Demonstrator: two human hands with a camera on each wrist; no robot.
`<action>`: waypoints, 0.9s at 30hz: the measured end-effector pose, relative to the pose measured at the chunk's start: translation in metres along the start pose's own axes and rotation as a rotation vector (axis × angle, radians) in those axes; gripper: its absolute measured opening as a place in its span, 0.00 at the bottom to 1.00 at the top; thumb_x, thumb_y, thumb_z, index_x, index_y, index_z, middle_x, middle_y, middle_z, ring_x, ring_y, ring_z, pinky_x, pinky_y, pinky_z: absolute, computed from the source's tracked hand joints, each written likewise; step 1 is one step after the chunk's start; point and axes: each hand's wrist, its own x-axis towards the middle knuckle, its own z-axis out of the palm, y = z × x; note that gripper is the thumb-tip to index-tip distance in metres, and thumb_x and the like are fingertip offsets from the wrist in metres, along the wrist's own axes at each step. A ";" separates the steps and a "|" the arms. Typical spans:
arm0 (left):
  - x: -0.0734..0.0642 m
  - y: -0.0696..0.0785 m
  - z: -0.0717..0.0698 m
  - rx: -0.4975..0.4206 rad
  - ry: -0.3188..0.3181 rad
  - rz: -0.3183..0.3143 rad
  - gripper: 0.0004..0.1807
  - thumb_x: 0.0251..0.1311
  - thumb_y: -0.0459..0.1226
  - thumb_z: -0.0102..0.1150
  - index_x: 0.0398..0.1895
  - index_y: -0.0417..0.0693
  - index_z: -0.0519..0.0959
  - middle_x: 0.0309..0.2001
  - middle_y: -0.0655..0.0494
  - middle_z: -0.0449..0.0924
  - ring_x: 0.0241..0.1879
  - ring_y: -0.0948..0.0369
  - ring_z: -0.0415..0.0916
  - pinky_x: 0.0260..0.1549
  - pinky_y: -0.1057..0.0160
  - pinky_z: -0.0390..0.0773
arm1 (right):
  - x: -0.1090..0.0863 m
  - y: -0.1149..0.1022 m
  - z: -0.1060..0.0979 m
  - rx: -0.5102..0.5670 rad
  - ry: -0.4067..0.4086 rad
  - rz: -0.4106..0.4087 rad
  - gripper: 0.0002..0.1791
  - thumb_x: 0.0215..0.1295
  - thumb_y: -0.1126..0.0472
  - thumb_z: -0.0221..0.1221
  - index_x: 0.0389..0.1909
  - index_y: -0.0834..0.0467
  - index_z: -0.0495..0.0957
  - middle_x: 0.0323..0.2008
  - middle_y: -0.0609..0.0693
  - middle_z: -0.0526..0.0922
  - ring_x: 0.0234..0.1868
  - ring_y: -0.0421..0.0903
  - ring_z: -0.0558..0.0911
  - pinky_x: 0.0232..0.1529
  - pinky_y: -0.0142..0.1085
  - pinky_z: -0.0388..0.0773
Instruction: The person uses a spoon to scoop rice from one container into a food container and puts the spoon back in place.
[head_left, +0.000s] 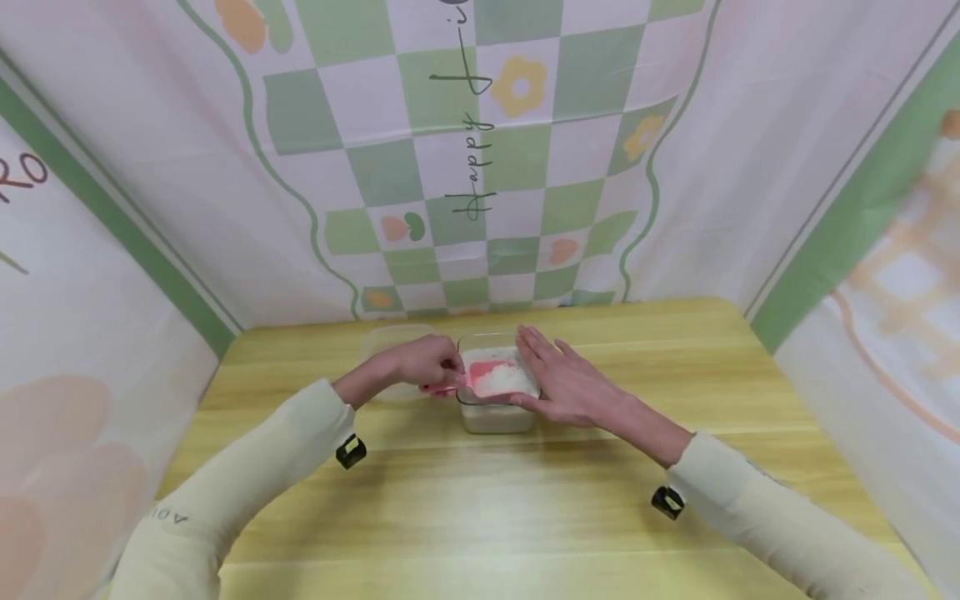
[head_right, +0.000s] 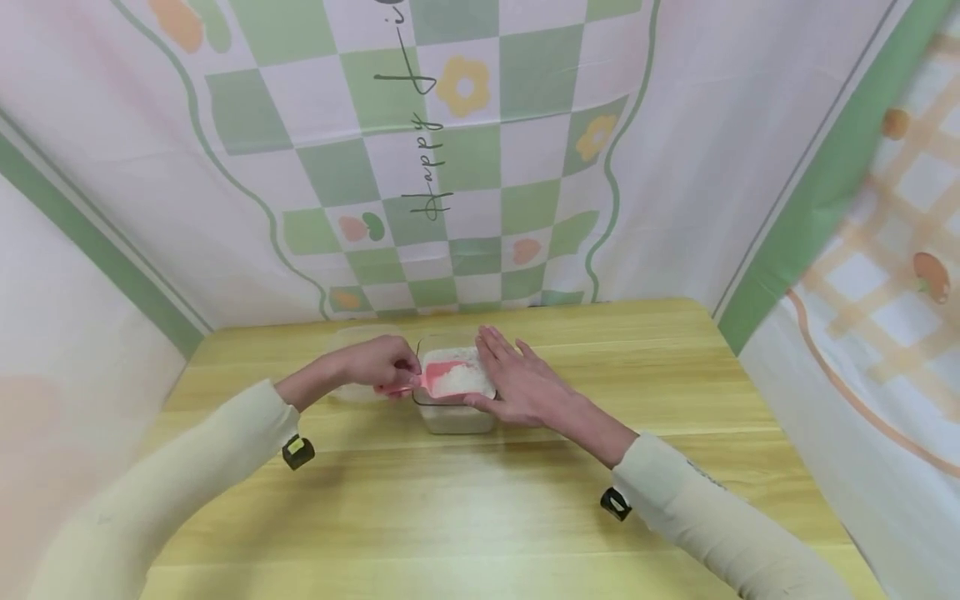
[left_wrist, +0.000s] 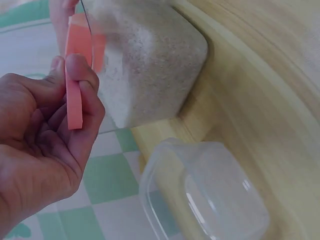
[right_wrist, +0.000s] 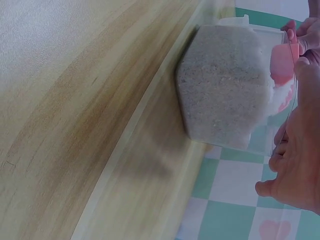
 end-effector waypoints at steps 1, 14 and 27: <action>-0.002 -0.002 0.001 -0.038 0.003 -0.004 0.17 0.73 0.35 0.52 0.26 0.35 0.83 0.17 0.49 0.79 0.13 0.66 0.65 0.18 0.71 0.67 | 0.000 0.000 0.000 -0.002 -0.001 -0.001 0.52 0.70 0.31 0.47 0.77 0.67 0.46 0.79 0.62 0.45 0.80 0.56 0.48 0.74 0.58 0.56; -0.016 -0.015 0.009 -0.280 0.042 0.004 0.18 0.73 0.32 0.49 0.26 0.31 0.80 0.17 0.50 0.78 0.15 0.57 0.70 0.20 0.66 0.66 | 0.000 0.000 0.001 0.016 0.003 0.004 0.52 0.70 0.32 0.47 0.77 0.67 0.45 0.80 0.61 0.44 0.80 0.56 0.47 0.75 0.58 0.55; -0.031 -0.014 -0.005 -0.375 0.107 0.002 0.15 0.73 0.30 0.48 0.28 0.35 0.80 0.23 0.44 0.80 0.16 0.63 0.69 0.18 0.68 0.68 | 0.001 0.000 0.003 0.038 -0.004 0.022 0.52 0.69 0.33 0.49 0.77 0.68 0.45 0.80 0.62 0.44 0.80 0.57 0.48 0.75 0.58 0.54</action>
